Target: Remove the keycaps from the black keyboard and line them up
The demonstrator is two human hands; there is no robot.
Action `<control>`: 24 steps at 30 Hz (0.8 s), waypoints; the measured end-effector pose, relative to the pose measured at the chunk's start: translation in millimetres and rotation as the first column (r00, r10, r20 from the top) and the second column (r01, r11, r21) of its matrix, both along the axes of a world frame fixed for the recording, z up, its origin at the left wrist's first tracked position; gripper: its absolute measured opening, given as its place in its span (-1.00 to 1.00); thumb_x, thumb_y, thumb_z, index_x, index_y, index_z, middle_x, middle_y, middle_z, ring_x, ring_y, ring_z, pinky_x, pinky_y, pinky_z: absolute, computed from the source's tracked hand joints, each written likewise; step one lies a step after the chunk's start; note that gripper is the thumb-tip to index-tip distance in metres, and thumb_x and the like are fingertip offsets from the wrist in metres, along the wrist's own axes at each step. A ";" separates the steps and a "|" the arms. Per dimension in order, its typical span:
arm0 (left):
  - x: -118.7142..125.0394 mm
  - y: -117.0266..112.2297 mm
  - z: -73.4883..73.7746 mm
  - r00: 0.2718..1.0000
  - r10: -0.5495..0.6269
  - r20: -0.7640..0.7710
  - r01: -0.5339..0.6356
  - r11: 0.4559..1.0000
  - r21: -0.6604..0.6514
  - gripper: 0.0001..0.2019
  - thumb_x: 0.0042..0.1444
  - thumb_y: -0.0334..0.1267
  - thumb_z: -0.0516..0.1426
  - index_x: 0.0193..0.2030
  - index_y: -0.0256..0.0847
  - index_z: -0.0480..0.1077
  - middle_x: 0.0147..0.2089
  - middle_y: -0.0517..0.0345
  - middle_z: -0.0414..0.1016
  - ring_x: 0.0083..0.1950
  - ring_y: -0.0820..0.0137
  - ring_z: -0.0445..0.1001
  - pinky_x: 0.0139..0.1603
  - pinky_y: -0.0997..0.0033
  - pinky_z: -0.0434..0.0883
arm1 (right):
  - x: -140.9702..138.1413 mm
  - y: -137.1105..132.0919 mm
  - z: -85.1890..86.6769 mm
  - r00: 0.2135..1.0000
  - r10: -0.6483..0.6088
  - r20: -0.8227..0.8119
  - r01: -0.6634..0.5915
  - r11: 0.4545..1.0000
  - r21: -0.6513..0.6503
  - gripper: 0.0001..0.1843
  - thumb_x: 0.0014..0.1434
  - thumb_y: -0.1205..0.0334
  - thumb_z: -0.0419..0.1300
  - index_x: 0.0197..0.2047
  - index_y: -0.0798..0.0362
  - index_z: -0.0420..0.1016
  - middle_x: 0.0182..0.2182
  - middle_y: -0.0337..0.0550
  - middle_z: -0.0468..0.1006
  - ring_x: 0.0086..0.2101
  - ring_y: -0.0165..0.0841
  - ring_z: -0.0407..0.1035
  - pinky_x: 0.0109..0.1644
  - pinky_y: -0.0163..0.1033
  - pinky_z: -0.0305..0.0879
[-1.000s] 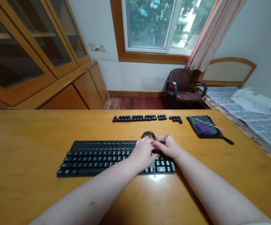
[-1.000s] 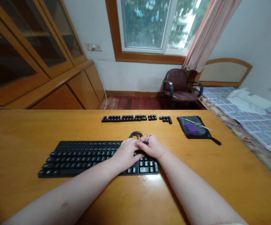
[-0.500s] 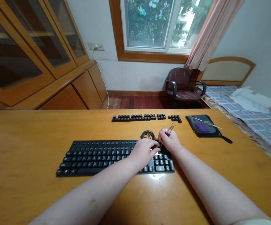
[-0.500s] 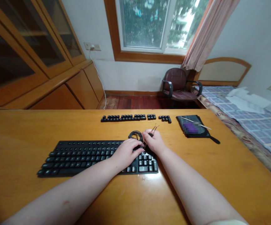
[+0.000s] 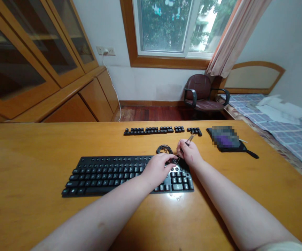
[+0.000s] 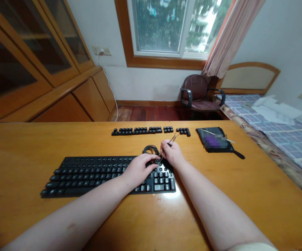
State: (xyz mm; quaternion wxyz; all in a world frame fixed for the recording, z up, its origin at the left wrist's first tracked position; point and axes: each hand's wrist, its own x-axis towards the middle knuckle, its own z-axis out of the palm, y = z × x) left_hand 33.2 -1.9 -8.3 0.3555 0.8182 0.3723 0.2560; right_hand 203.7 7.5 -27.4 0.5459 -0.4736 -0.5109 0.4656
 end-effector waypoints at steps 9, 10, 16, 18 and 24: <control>-1.3 -0.7 0.1 0.991 0.074 0.109 -0.073 0.997 -0.016 -0.66 0.03 -0.35 0.15 -0.01 -0.08 0.38 -0.19 0.18 0.51 -0.25 0.37 0.42 -0.12 0.33 0.37 | -0.9 0.7 -0.1 0.988 -0.082 -0.128 0.087 0.996 0.029 -0.53 0.11 -0.15 0.06 -0.58 0.07 0.27 -0.73 -0.32 0.22 -0.70 -0.52 0.08 -0.65 -0.39 0.01; -1.6 -0.9 0.8 0.991 0.072 0.112 -0.072 0.997 -0.006 -0.66 0.04 -0.35 0.15 0.00 -0.07 0.38 -0.18 0.18 0.51 -0.24 0.37 0.43 -0.11 0.33 0.37 | -1.2 1.0 0.3 0.985 -0.080 -0.150 0.083 0.996 0.014 -0.54 0.11 -0.14 0.06 -0.57 0.07 0.28 -0.72 -0.32 0.23 -0.70 -0.52 0.09 -0.64 -0.39 0.02; -4.2 -3.7 4.0 0.985 0.085 0.151 -0.098 0.992 0.077 -0.70 0.10 -0.30 0.13 0.00 -0.06 0.39 -0.14 0.16 0.51 -0.13 0.34 0.44 -0.02 0.31 0.36 | -0.8 2.1 4.0 0.969 -0.045 -0.243 0.025 0.996 -0.082 -0.58 0.11 -0.12 0.09 -0.53 0.07 0.29 -0.76 -0.34 0.25 -0.75 -0.53 0.10 -0.67 -0.39 0.01; -5.1 -3.7 3.8 0.979 0.115 0.170 -0.132 0.987 0.091 -0.71 0.11 -0.31 0.11 0.00 -0.09 0.39 -0.11 0.14 0.51 -0.09 0.34 0.44 -0.01 0.32 0.36 | -0.8 1.6 6.2 0.961 -0.025 -0.276 0.000 0.996 -0.091 -0.59 0.10 -0.11 0.10 -0.50 0.07 0.31 -0.78 -0.34 0.27 -0.77 -0.52 0.11 -0.68 -0.39 0.02; -6.3 -3.0 1.9 0.963 0.191 0.192 -0.215 0.970 0.111 -0.75 0.15 -0.30 0.07 -0.03 -0.12 0.41 -0.08 0.11 0.51 -0.08 0.33 0.47 0.00 0.33 0.38 | -5.7 -1.8 15.3 0.922 -0.026 -0.387 -0.028 0.991 -0.132 -0.55 0.03 -0.19 0.13 -0.49 0.07 0.35 -0.78 -0.32 0.33 -0.76 -0.47 0.19 -0.69 -0.37 0.13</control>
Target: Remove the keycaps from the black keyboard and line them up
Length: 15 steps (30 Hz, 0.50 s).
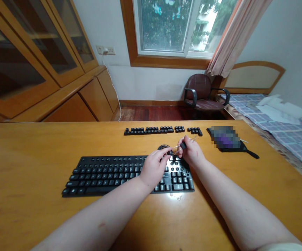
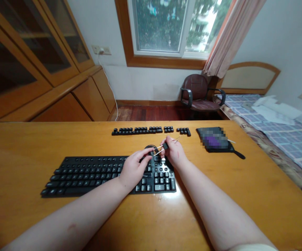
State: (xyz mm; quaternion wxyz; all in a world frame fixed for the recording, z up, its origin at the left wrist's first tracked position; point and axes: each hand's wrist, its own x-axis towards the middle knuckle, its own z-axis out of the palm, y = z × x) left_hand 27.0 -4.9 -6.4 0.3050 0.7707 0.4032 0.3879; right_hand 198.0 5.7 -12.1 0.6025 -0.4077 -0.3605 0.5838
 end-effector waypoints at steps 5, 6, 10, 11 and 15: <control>-0.7 -1.7 1.2 0.998 0.050 0.041 -0.051 0.999 0.019 -0.75 0.15 -0.35 0.05 -0.04 -0.14 0.41 -0.09 0.12 0.52 -0.09 0.36 0.47 -0.02 0.38 0.38 | -7.9 -2.7 5.3 0.995 -0.005 -0.099 -0.003 0.996 -0.084 -0.56 -0.06 -0.19 0.21 -0.47 0.07 0.35 -0.76 -0.34 0.35 -0.75 -0.49 0.22 -0.68 -0.41 0.15; -1.1 -2.1 1.9 0.997 0.059 0.056 -0.060 0.998 0.020 -0.75 0.16 -0.36 0.04 -0.04 -0.14 0.40 -0.09 0.13 0.52 -0.10 0.37 0.48 -0.02 0.39 0.38 | -8.5 -2.4 5.3 0.994 -0.015 -0.113 0.004 0.995 -0.097 -0.56 -0.07 -0.19 0.22 -0.47 0.07 0.35 -0.76 -0.35 0.34 -0.75 -0.49 0.21 -0.69 -0.41 0.14; -3.0 -3.1 4.6 0.988 0.095 0.120 -0.099 0.995 0.024 -0.75 0.18 -0.36 0.01 -0.04 -0.14 0.39 -0.08 0.13 0.50 -0.07 0.38 0.46 0.02 0.38 0.36 | -5.2 0.7 3.7 0.981 -0.166 -0.102 0.165 0.986 -0.022 -0.60 0.02 -0.15 0.16 -0.49 0.06 0.34 -0.73 -0.35 0.30 -0.71 -0.51 0.19 -0.65 -0.41 0.16; -3.2 -3.0 5.2 0.987 0.103 0.127 -0.107 0.994 0.020 -0.76 0.17 -0.35 0.02 -0.05 -0.14 0.39 -0.09 0.13 0.50 -0.08 0.38 0.45 0.01 0.37 0.36 | -3.4 1.0 3.4 0.972 -0.225 -0.063 0.228 0.972 0.047 -0.61 0.07 -0.11 0.14 -0.51 0.06 0.35 -0.69 -0.33 0.32 -0.66 -0.50 0.23 -0.59 -0.40 0.22; -1.7 -1.4 4.8 0.977 0.145 0.157 -0.141 0.989 -0.033 -0.81 0.09 -0.33 0.11 -0.13 -0.15 0.42 -0.24 0.15 0.50 -0.23 0.40 0.46 -0.09 0.37 0.39 | 2.6 -4.4 4.1 0.834 -0.455 0.313 0.298 0.847 0.440 -0.68 0.20 0.07 0.04 -0.46 0.06 0.42 -0.48 -0.20 0.43 -0.38 -0.39 0.38 -0.17 -0.21 0.35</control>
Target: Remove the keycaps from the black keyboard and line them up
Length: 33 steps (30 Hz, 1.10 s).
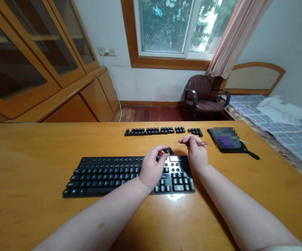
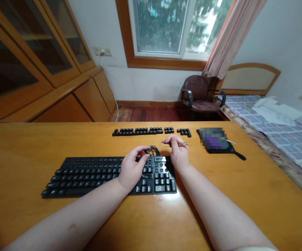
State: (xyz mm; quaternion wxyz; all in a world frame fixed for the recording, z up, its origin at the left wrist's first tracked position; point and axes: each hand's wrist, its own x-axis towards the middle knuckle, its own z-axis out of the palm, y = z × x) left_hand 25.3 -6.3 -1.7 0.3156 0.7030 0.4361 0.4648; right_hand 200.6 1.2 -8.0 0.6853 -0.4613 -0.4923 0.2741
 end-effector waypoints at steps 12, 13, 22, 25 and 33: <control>9.7 8.4 -10.5 0.893 -0.032 0.449 0.179 0.940 -0.290 -0.78 -0.01 -0.34 0.18 -0.17 -0.27 0.41 -0.20 0.06 0.53 -0.16 0.38 0.51 -0.04 0.32 0.44 | -3.4 -11.8 2.4 0.600 0.074 0.797 -0.266 0.958 0.111 -0.70 0.18 0.28 0.09 0.00 -0.05 0.42 -0.16 -0.11 0.51 -0.17 -0.39 0.41 -0.09 -0.25 0.40; 9.4 8.5 -9.6 0.899 -0.037 0.437 0.182 0.938 -0.295 -0.77 0.00 -0.33 0.17 -0.15 -0.27 0.42 -0.19 0.05 0.54 -0.16 0.36 0.51 -0.04 0.31 0.44 | -3.0 -12.1 1.6 0.591 0.048 0.805 -0.252 0.959 0.127 -0.69 0.16 0.26 0.12 0.00 -0.04 0.42 -0.17 -0.10 0.52 -0.18 -0.38 0.42 -0.11 -0.25 0.41; 4.6 8.6 -9.0 0.973 -0.128 0.194 0.171 0.959 -0.227 -0.74 0.13 -0.28 0.06 -0.06 -0.19 0.45 -0.03 0.07 0.50 -0.01 0.32 0.46 0.10 0.25 0.35 | -6.1 -15.6 -2.9 0.592 -0.090 0.801 -0.161 0.960 0.228 -0.74 0.13 0.29 0.16 -0.07 0.00 0.45 -0.23 -0.11 0.56 -0.24 -0.39 0.46 -0.12 -0.27 0.42; 4.6 8.8 -8.3 0.972 -0.133 0.195 0.173 0.962 -0.209 -0.74 0.13 -0.27 0.06 -0.05 -0.21 0.43 -0.02 0.06 0.49 -0.01 0.33 0.45 0.09 0.27 0.35 | -2.2 -12.8 -2.0 0.583 -0.097 0.806 -0.147 0.964 0.223 -0.74 0.14 0.30 0.13 -0.07 -0.01 0.45 -0.21 -0.13 0.56 -0.22 -0.39 0.45 -0.10 -0.28 0.41; 2.1 7.1 -1.7 0.982 -0.122 0.143 0.142 0.980 -0.140 -0.79 0.17 -0.27 0.00 -0.22 -0.21 0.45 -0.16 0.07 0.50 -0.08 0.33 0.44 -0.01 0.30 0.36 | 47.1 14.9 -13.6 0.327 0.006 0.945 0.325 0.938 -0.118 -0.77 0.14 0.20 0.10 -0.16 -0.04 0.51 -0.19 -0.16 0.55 -0.24 -0.30 0.43 -0.20 -0.26 0.34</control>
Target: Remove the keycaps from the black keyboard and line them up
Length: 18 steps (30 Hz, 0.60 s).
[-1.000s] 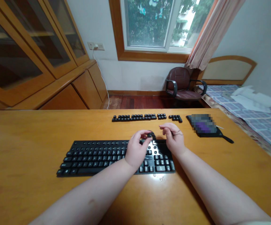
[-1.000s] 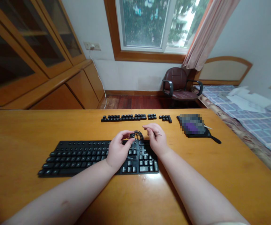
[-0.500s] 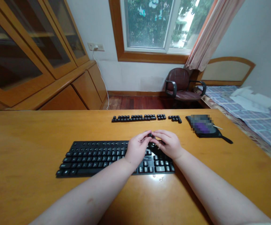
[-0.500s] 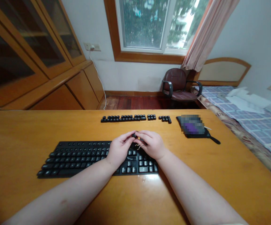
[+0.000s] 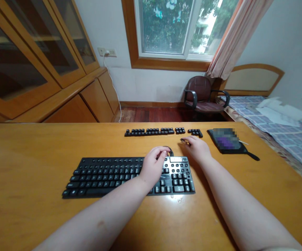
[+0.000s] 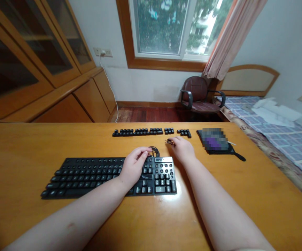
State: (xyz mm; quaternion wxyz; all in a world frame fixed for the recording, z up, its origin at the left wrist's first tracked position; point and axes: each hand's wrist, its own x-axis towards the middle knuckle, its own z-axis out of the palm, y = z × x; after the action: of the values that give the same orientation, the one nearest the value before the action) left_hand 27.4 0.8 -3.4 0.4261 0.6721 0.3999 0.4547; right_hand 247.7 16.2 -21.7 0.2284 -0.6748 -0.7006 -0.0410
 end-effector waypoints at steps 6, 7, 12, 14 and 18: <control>0.3 -0.6 -1.7 1.000 -0.003 0.028 0.005 0.999 -0.052 -0.81 0.16 -0.26 0.02 -0.25 -0.20 0.45 -0.21 0.09 0.51 -0.14 0.33 0.45 -0.06 0.34 0.36 | 5.1 6.9 -3.0 0.992 -0.112 0.063 0.125 0.960 -0.251 -0.76 0.16 0.11 0.07 -0.25 -0.04 0.53 -0.24 -0.14 0.53 -0.29 -0.31 0.40 -0.30 -0.31 0.22; 0.4 -0.7 -2.1 0.999 -0.004 0.036 0.007 0.998 -0.061 -0.82 0.15 -0.26 0.02 -0.25 -0.20 0.45 -0.21 0.08 0.51 -0.15 0.33 0.46 -0.07 0.34 0.36 | 4.1 7.0 -2.3 0.991 -0.114 0.062 0.127 0.957 -0.262 -0.76 0.16 0.11 0.06 -0.24 -0.04 0.53 -0.24 -0.14 0.52 -0.29 -0.31 0.39 -0.30 -0.31 0.21; 0.8 -1.1 -3.2 0.999 -0.006 0.041 0.009 0.997 -0.079 -0.81 0.15 -0.26 0.03 -0.25 -0.20 0.46 -0.22 0.09 0.51 -0.16 0.33 0.46 -0.10 0.35 0.37 | 3.5 7.5 -1.8 0.993 -0.111 0.027 0.114 0.955 -0.275 -0.78 0.16 0.17 0.06 -0.21 -0.03 0.50 -0.24 -0.14 0.53 -0.27 -0.33 0.38 -0.27 -0.31 0.18; 1.0 -1.1 -3.0 0.999 -0.012 0.032 0.015 0.996 -0.084 -0.81 0.15 -0.26 0.02 -0.25 -0.20 0.45 -0.23 0.10 0.51 -0.19 0.34 0.46 -0.13 0.36 0.37 | 3.5 7.2 -2.1 0.996 -0.090 0.013 0.090 0.957 -0.276 -0.80 0.15 0.17 0.08 -0.21 -0.03 0.50 -0.25 -0.16 0.53 -0.27 -0.33 0.38 -0.26 -0.31 0.18; 1.2 -1.0 -2.9 1.000 -0.021 0.014 0.022 0.997 -0.080 -0.81 0.16 -0.25 0.02 -0.26 -0.20 0.45 -0.23 0.10 0.50 -0.20 0.34 0.46 -0.15 0.37 0.37 | -0.6 5.6 -1.2 0.997 -0.072 -0.013 0.066 0.957 -0.282 -0.74 0.07 0.01 0.16 -0.25 -0.02 0.49 -0.27 -0.16 0.53 -0.26 -0.31 0.38 -0.26 -0.31 0.18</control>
State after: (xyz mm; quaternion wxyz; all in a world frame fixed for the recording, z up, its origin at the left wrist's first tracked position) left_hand 28.6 -0.2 -6.3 0.4603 0.6558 0.4078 0.4380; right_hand 247.1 21.7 -22.9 0.1367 -0.7248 -0.6727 0.0588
